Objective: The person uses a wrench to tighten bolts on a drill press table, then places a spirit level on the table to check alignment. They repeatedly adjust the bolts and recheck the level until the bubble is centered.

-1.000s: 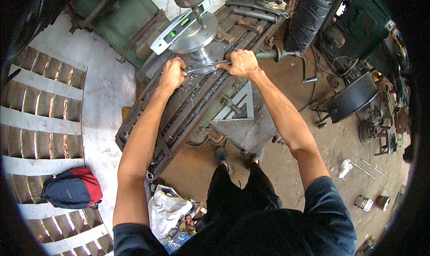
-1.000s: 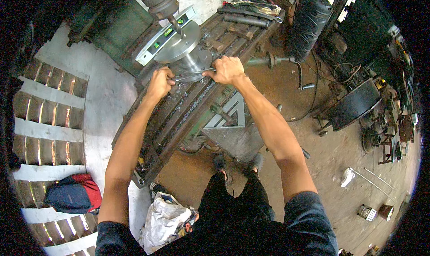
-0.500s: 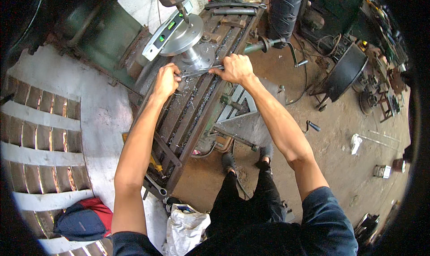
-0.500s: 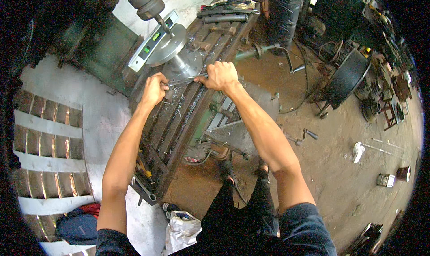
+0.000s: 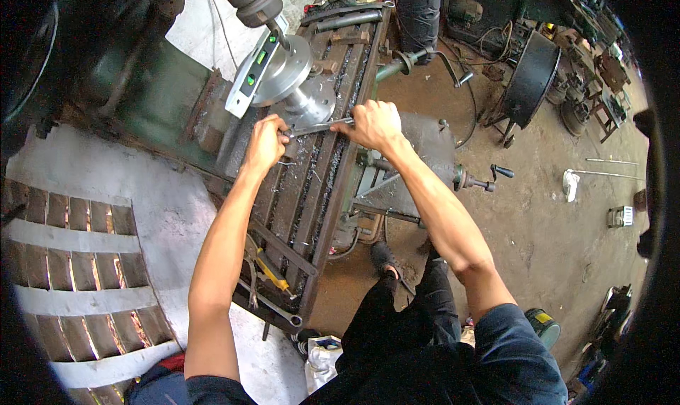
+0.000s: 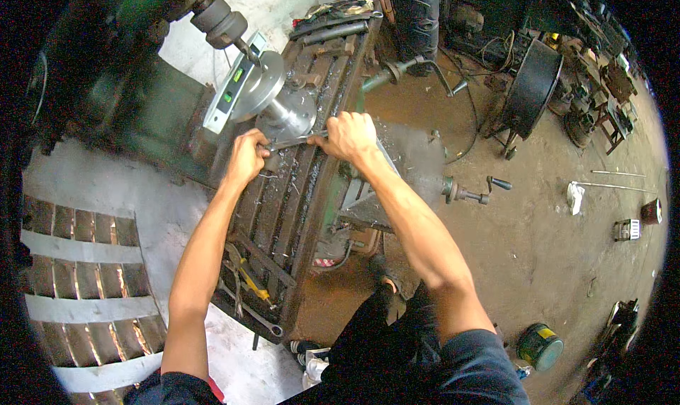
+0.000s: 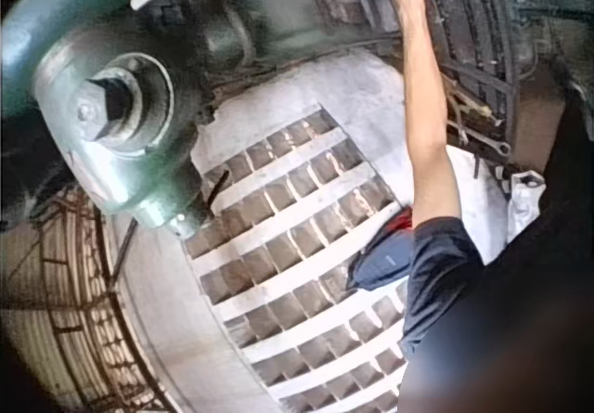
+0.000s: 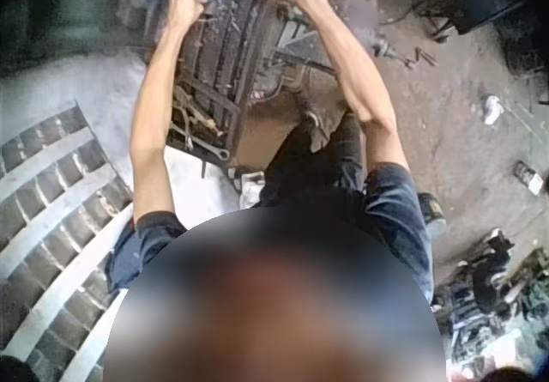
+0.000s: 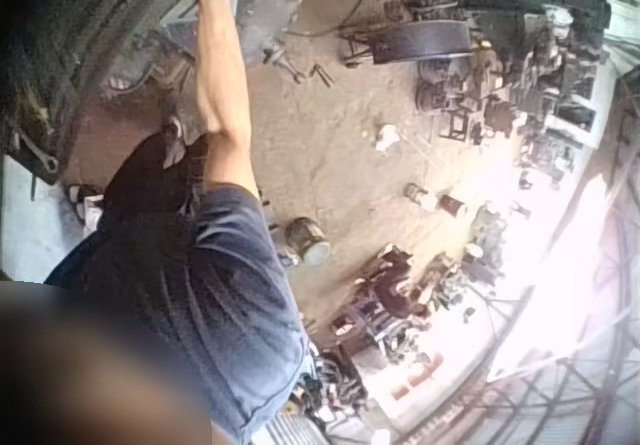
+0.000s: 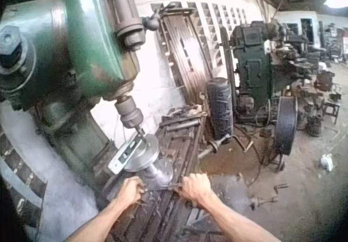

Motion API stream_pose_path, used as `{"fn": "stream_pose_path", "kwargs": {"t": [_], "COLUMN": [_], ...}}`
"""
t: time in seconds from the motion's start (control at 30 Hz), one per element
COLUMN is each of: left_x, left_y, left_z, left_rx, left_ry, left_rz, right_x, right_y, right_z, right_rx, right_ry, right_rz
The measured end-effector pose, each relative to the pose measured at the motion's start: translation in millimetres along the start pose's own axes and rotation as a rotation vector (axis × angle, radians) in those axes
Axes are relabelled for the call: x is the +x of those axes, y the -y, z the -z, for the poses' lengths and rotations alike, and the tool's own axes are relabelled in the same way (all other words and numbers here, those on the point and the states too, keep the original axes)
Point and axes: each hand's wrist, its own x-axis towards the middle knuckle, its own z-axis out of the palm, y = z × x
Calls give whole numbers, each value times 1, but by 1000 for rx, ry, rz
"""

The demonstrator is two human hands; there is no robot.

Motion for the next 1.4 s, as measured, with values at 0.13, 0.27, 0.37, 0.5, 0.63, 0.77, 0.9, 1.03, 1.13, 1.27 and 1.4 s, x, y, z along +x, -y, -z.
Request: {"fn": "stream_pose_path", "kwargs": {"t": [0.13, 0.27, 0.37, 0.5, 0.63, 0.77, 0.9, 1.03, 1.13, 1.27, 1.4], "left_x": [2, 4, 3, 4, -1, 6, 7, 5, 8, 13, 11], "left_y": [0, -3, -3, 1, -2, -7, -11, -22, -33, -43, -43], "left_z": [3, 4, 5, 2, 3, 9, 10, 8, 9, 10, 10], "left_rx": [-42, -96, -41, -41, 5, 28, -7, 17, 102, 64, 44], "left_ry": [21, 62, 59, 52, 105, 164, 206, 166, 182, 201, 178], "left_rz": [-37, 41, 5, -5, 29, 25, 88, 139, 180, 340, 348], "right_x": [1, -1, -2, -5, -17, -24, -22, -21, -19, -12, -5], "right_y": [-4, -8, -5, 1, 11, 13, 7, -3, -14, -26, -33], "right_z": [1, -7, -11, -11, -15, -21, -16, -5, 0, 5, 14], "right_rx": [-22, -4, -16, -21, 26, 75, 146, 250, 347, 434, 427], "right_ry": [34, -107, -132, -167, -220, -246, -204, -159, -95, -26, 171], "right_rz": [60, 156, 96, 51, -23, -24, 30, 90, 168, 255, 282]}}
